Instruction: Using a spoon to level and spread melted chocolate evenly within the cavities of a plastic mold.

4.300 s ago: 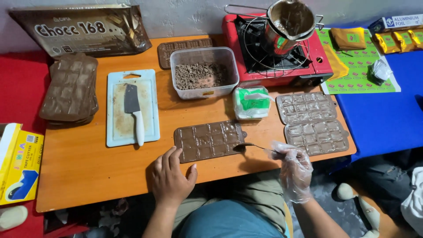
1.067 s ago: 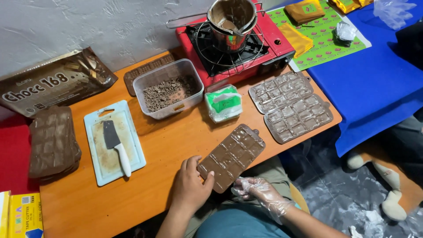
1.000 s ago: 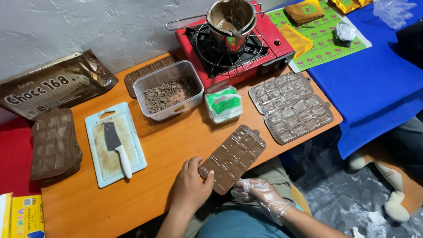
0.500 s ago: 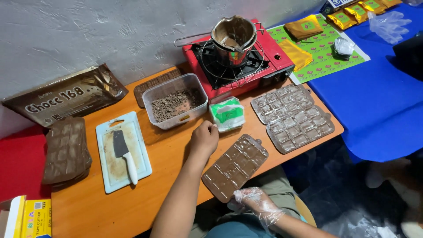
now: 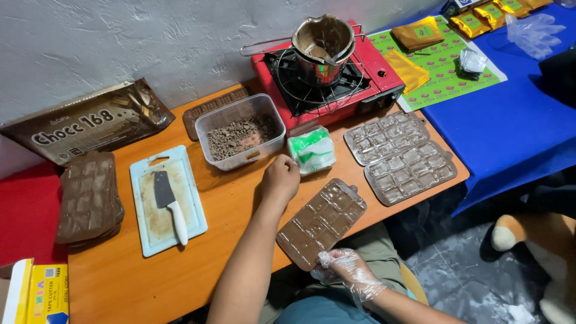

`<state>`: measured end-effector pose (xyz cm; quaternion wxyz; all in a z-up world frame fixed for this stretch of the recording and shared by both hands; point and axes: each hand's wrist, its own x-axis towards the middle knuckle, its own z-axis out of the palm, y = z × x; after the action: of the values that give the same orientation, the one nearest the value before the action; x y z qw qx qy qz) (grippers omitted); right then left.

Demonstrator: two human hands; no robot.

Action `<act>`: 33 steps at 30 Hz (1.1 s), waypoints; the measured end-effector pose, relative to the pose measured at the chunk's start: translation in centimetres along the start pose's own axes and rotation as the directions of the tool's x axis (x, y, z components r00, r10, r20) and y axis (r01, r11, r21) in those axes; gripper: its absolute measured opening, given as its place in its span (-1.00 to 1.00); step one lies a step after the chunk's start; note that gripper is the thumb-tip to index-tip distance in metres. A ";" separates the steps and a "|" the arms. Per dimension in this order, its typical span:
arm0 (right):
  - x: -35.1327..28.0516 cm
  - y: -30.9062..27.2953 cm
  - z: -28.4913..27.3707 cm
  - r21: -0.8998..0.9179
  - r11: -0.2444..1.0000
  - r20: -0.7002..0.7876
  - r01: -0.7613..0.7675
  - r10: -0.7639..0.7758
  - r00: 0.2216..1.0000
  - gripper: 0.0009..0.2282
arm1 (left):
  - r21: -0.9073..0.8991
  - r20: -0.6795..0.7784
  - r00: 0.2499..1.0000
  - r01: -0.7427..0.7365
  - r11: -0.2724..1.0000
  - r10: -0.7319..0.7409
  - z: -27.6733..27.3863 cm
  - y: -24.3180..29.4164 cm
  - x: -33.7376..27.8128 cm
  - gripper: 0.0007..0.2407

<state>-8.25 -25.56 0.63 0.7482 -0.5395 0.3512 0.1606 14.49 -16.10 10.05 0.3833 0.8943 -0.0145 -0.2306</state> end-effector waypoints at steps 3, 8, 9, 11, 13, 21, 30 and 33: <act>1.0 1.1 -0.8 -0.096 0.995 -0.027 0.019 -0.022 0.999 -0.78 | 0.006 -0.027 1.000 0.006 1.000 -0.006 -0.7 -1.0 -0.1 -0.81; 1.8 2.8 -2.9 0.005 0.985 -0.025 0.173 -0.173 0.985 -0.68 | 0.079 -0.009 0.989 0.146 0.986 -0.146 -4.9 -2.2 -4.1 -0.81; 1.9 3.0 -3.8 0.006 0.986 -0.027 0.169 -0.169 0.985 -0.68 | 0.080 -0.006 0.989 0.148 0.986 -0.148 -5.2 -4.1 -4.3 -0.81; 1.9 3.5 -5.5 -0.083 0.967 -0.071 0.240 -0.246 0.967 -0.86 | 0.065 -0.120 0.982 0.153 0.986 -0.145 -5.7 -7.9 -4.6 -0.81; 1.4 1.9 -6.1 -0.034 0.975 -0.107 0.220 -0.222 0.969 -0.84 | 0.050 -0.142 0.971 0.199 0.979 -0.190 -6.8 -9.4 -6.2 -0.79; 1.3 -1.7 -7.7 -0.119 0.962 -0.280 0.246 -0.270 0.921 -0.78 | -0.084 -0.405 0.875 0.254 0.963 -0.266 -5.2 -17.4 -9.3 -0.77; 1.0 4.0 -8.4 -0.478 0.585 -0.108 0.655 -0.779 0.618 -0.39 | 0.618 -0.147 0.790 -0.397 0.678 0.596 7.2 -14.7 -12.8 -0.29; 2.4 5.2 -8.3 -0.335 0.660 -0.232 0.672 -0.749 0.620 -0.37 | 0.651 -0.047 0.826 -0.402 0.644 0.562 8.1 -13.4 -11.4 -0.19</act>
<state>-12.75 -31.65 -6.08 0.6114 -0.7313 0.2153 -0.2121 -1.15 -9.83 0.54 0.1170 0.9526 -0.2807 0.0106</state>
